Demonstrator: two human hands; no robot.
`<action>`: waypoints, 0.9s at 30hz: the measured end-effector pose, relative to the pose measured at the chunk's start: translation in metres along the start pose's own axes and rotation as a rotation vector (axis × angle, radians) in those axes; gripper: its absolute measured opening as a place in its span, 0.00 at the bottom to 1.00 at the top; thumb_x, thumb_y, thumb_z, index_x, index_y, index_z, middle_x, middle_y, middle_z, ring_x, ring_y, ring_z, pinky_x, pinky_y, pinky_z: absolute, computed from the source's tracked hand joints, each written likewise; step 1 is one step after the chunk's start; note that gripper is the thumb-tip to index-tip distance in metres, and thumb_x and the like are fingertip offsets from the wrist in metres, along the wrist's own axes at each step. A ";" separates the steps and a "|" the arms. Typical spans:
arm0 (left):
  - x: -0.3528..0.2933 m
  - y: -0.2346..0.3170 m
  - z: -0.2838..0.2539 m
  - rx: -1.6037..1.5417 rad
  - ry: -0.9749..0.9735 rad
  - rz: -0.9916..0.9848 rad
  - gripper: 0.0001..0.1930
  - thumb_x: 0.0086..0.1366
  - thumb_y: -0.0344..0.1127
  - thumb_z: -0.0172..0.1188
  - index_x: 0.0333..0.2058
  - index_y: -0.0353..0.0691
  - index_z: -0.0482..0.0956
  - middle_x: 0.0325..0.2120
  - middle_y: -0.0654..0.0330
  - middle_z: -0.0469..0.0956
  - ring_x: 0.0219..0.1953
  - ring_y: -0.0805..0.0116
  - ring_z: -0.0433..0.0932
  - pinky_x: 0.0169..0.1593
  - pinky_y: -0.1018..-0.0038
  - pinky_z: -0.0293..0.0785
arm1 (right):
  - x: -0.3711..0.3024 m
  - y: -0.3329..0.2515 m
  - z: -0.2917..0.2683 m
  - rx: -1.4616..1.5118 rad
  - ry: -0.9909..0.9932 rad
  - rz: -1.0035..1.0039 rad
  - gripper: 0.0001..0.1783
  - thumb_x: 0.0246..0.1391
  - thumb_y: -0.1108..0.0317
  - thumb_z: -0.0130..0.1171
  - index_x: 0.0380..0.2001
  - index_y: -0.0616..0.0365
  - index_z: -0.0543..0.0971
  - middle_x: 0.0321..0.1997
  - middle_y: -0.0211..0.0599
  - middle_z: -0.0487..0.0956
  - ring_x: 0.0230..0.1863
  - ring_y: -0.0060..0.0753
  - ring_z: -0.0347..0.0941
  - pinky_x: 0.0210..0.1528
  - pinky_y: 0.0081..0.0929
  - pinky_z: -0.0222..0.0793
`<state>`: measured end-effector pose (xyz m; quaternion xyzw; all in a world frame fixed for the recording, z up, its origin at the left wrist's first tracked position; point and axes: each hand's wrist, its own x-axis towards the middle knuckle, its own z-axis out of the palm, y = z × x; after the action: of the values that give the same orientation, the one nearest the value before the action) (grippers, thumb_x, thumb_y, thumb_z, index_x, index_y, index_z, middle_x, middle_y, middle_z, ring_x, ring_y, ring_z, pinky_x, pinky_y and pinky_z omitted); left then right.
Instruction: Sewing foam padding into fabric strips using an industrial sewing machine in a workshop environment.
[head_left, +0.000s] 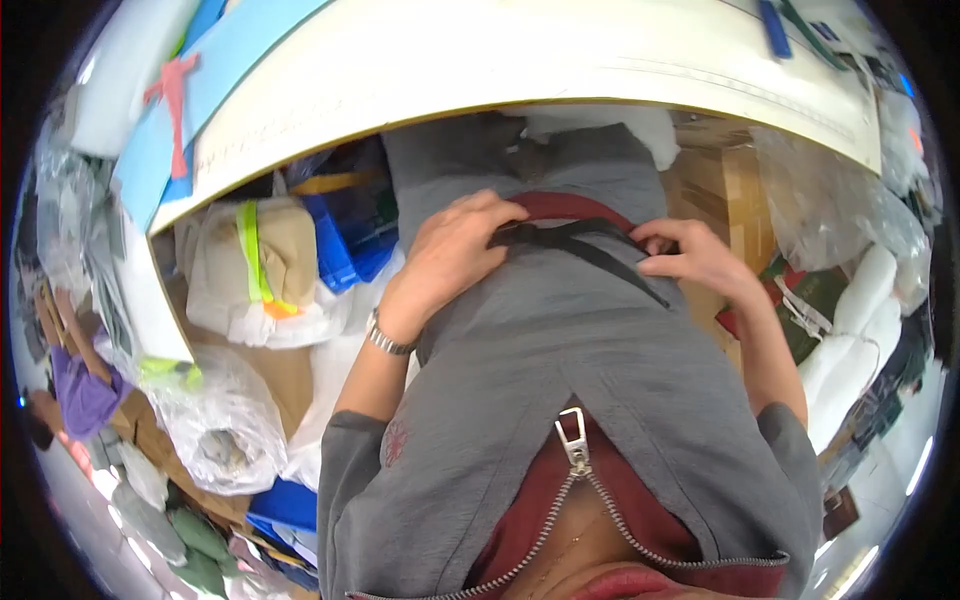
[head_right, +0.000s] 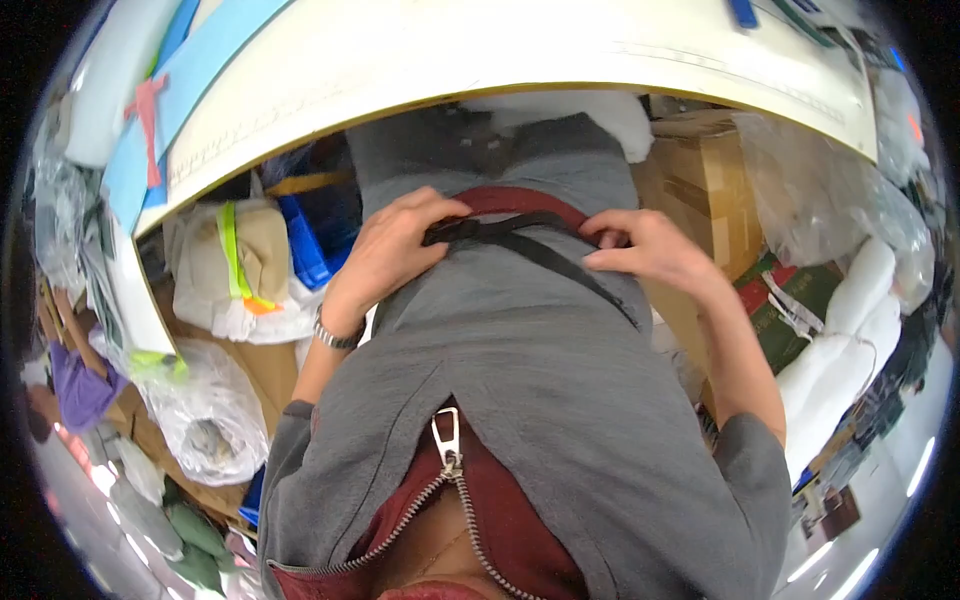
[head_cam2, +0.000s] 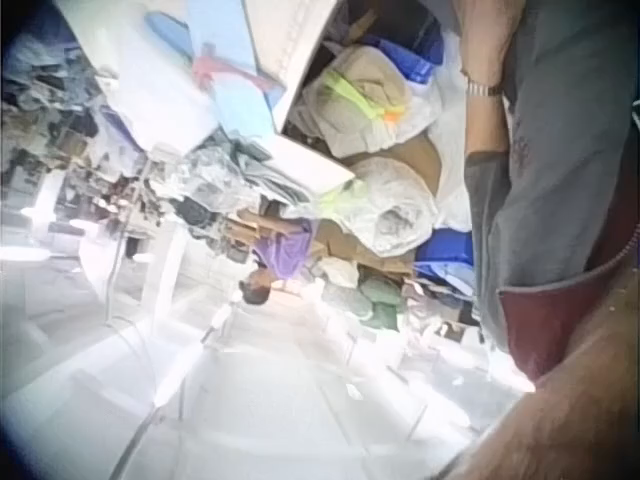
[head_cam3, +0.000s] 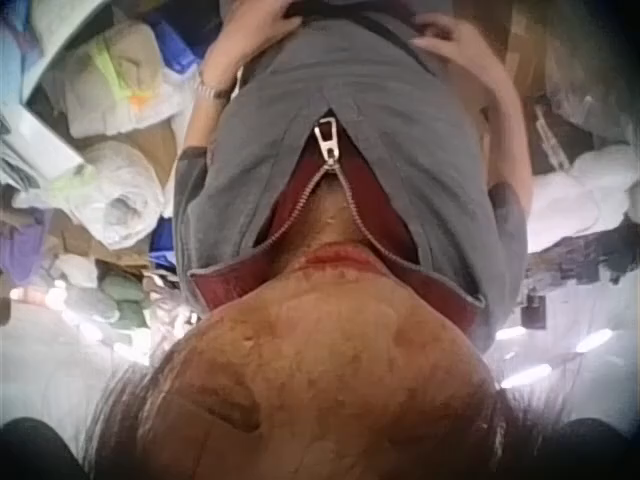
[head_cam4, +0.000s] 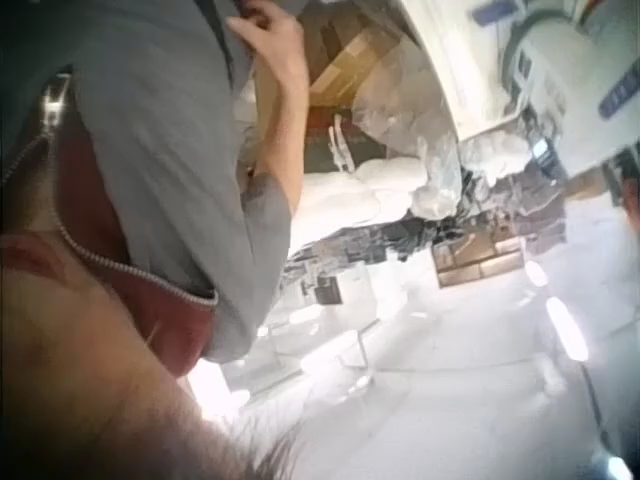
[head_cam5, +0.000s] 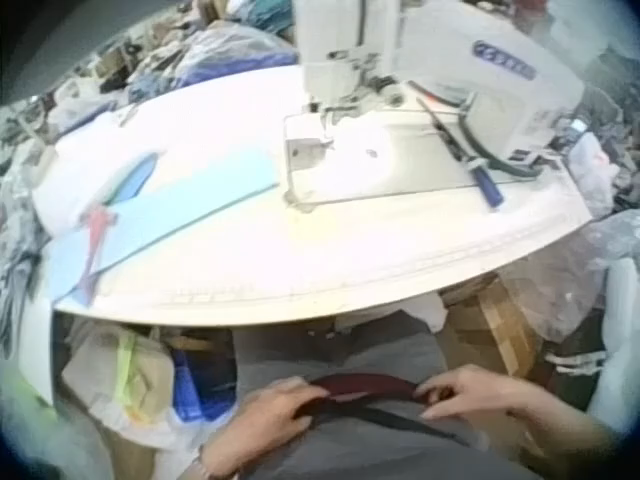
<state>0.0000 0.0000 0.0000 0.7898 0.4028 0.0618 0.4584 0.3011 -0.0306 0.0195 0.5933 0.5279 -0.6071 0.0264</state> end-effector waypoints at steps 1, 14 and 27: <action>-0.003 -0.007 0.000 0.031 0.005 -0.071 0.20 0.47 0.26 0.58 0.42 0.39 0.73 0.37 0.55 0.73 0.44 0.56 0.71 0.45 0.68 0.67 | 0.004 -0.001 0.008 -0.092 0.046 -0.065 0.24 0.39 0.57 0.65 0.40 0.59 0.77 0.25 0.32 0.77 0.27 0.27 0.71 0.35 0.26 0.68; -0.041 0.019 -0.036 0.076 -0.083 -0.006 0.22 0.45 0.24 0.57 0.44 0.38 0.73 0.37 0.52 0.75 0.36 0.54 0.75 0.39 0.69 0.71 | 0.065 0.071 -0.030 -0.315 0.785 -0.079 0.29 0.40 0.58 0.60 0.47 0.58 0.71 0.47 0.44 0.72 0.45 0.42 0.70 0.45 0.32 0.67; 0.186 -0.015 0.052 0.555 -0.061 0.152 0.40 0.48 0.36 0.61 0.59 0.38 0.52 0.58 0.49 0.56 0.60 0.55 0.56 0.59 0.67 0.56 | 0.183 0.136 -0.049 -0.196 0.563 -0.301 0.40 0.33 0.58 0.58 0.56 0.53 0.63 0.45 0.52 0.73 0.48 0.50 0.69 0.47 0.36 0.65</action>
<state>0.1394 0.0981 -0.0920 0.9146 0.3299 -0.0403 0.2305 0.3707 0.0510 -0.1882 0.6478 0.6521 -0.3627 -0.1538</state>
